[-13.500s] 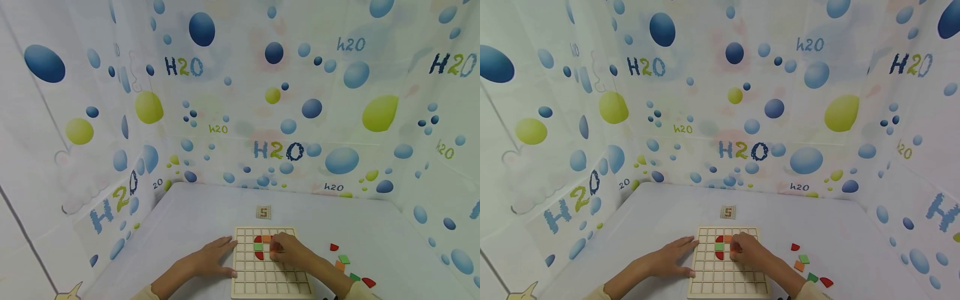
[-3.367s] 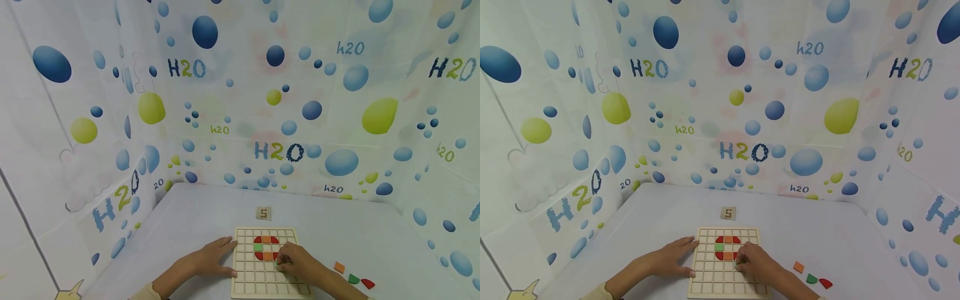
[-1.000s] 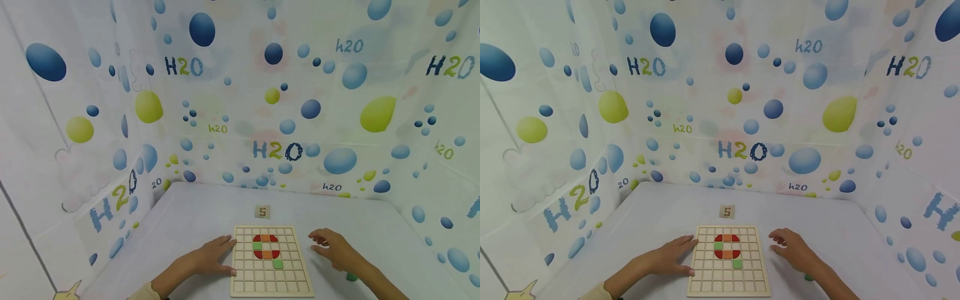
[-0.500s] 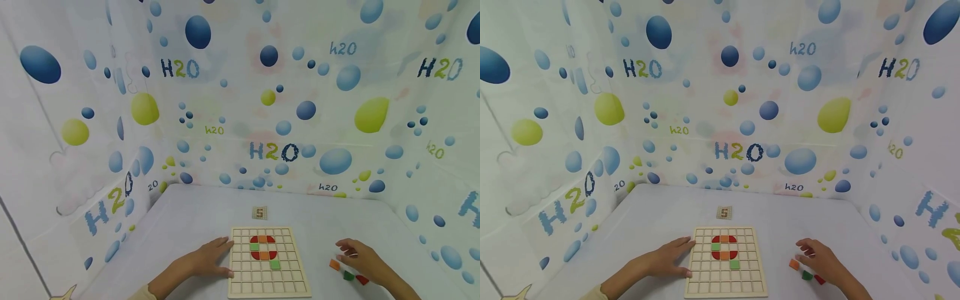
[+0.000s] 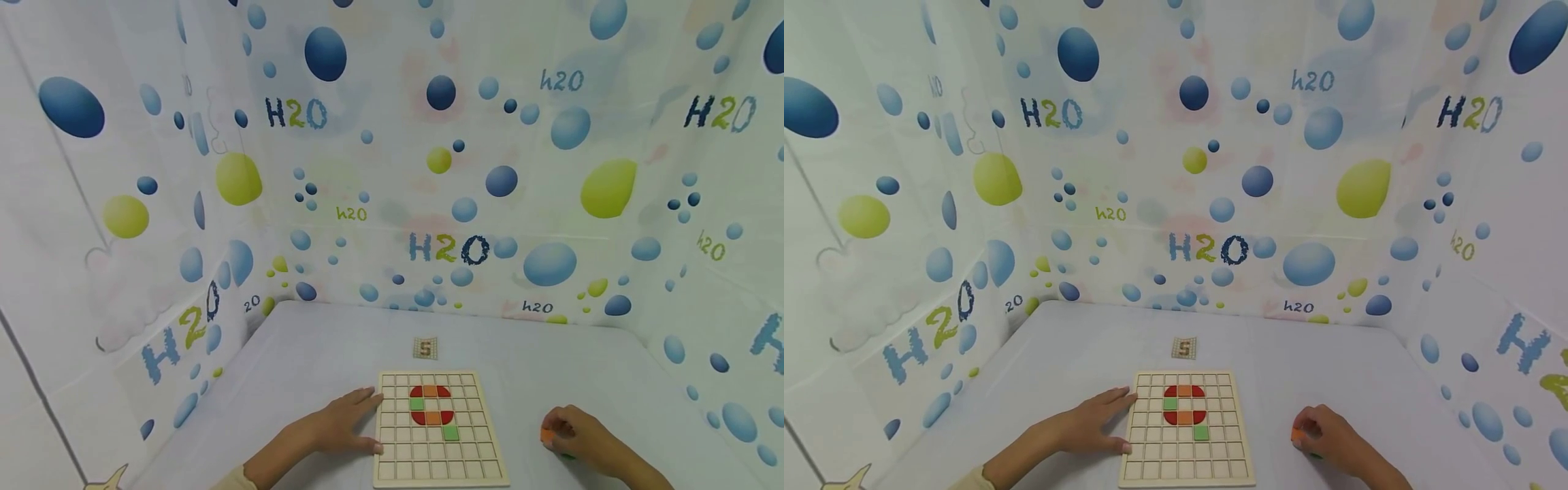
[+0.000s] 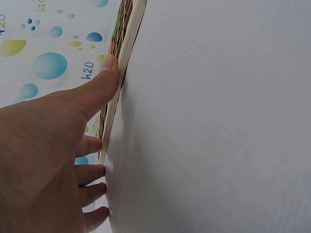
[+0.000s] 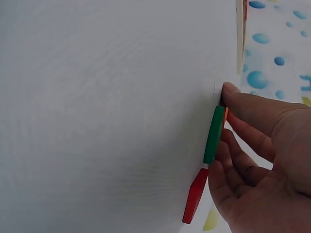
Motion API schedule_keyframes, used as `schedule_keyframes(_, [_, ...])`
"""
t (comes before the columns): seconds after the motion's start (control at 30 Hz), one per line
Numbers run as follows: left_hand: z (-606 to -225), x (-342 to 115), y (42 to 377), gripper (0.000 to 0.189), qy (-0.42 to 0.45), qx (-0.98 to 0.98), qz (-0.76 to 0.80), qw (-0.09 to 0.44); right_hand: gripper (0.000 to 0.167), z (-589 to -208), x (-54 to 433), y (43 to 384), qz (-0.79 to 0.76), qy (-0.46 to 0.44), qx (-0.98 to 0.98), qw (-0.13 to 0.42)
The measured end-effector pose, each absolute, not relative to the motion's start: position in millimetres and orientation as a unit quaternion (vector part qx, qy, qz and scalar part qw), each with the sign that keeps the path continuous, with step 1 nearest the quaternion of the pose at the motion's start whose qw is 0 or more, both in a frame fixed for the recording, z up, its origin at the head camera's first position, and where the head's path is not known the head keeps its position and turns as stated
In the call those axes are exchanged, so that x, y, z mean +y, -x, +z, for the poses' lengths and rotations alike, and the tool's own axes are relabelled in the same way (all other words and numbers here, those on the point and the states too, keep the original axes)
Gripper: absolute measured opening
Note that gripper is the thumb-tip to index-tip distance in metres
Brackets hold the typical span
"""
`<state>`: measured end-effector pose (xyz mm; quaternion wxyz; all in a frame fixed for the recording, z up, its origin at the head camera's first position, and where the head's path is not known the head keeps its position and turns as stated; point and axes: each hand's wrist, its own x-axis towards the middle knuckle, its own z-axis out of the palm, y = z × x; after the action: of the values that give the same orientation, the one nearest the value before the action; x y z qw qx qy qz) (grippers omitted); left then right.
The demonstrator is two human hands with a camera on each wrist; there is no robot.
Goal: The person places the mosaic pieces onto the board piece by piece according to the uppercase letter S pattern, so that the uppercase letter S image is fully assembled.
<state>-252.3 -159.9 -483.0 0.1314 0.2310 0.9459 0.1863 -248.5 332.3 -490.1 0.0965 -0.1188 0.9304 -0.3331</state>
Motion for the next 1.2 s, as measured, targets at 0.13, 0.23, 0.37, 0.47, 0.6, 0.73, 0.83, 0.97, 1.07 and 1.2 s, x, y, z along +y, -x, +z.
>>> schedule_keyframes(0.13, [-483.4,-159.8,252.3,0.099,-0.228,0.946,0.186,0.132,0.024,-490.7,330.7,248.5,-0.339,0.112,0.928,0.107])
schedule_keyframes(0.23, [-484.0,-159.6,252.5,0.099,-0.227,0.947,0.185,0.132,0.023,-490.5,330.9,247.8,-0.338,0.118,0.927,0.109])
schedule_keyframes(0.37, [-483.2,-159.0,252.7,0.099,-0.229,0.947,0.183,0.13,0.021,-490.1,331.7,247.2,-0.338,0.137,0.925,0.103])
schedule_keyframes(0.47, [-482.8,-159.0,253.0,0.099,-0.231,0.947,0.181,0.128,0.022,-489.4,331.5,247.0,-0.336,0.135,0.927,0.096])
schedule_keyframes(0.6, [-484.2,-159.9,253.4,0.099,-0.23,0.947,0.186,0.129,0.03,-486.9,331.3,245.2,-0.322,0.106,0.937,0.085])
schedule_keyframes(0.73, [-485.6,-160.6,253.8,0.1,-0.233,0.945,0.189,0.131,0.04,-481.3,335.8,242.0,-0.298,0.062,0.948,0.096])
schedule_keyframes(0.83, [-485.3,-160.6,253.8,0.1,-0.233,0.945,0.187,0.13,0.04,-477.3,344.7,238.7,-0.29,0.064,0.947,0.121])
schedule_keyframes(0.97, [-484.6,-160.3,254.2,0.099,-0.228,0.947,0.186,0.131,0.029,-477.9,358.2,235.3,-0.304,0.111,0.934,0.151])
schedule_keyframes(1.07, [-484.9,-160.0,254.8,0.099,-0.227,0.947,0.184,0.132,0.022,-481.8,364.1,235.0,-0.32,0.146,0.923,0.156])
schedule_keyframes(1.2, [-484.2,-159.4,254.0,0.099,-0.225,0.946,0.188,0.135,0.019,-486.0,366.4,235.8,-0.333,0.163,0.916,0.153])
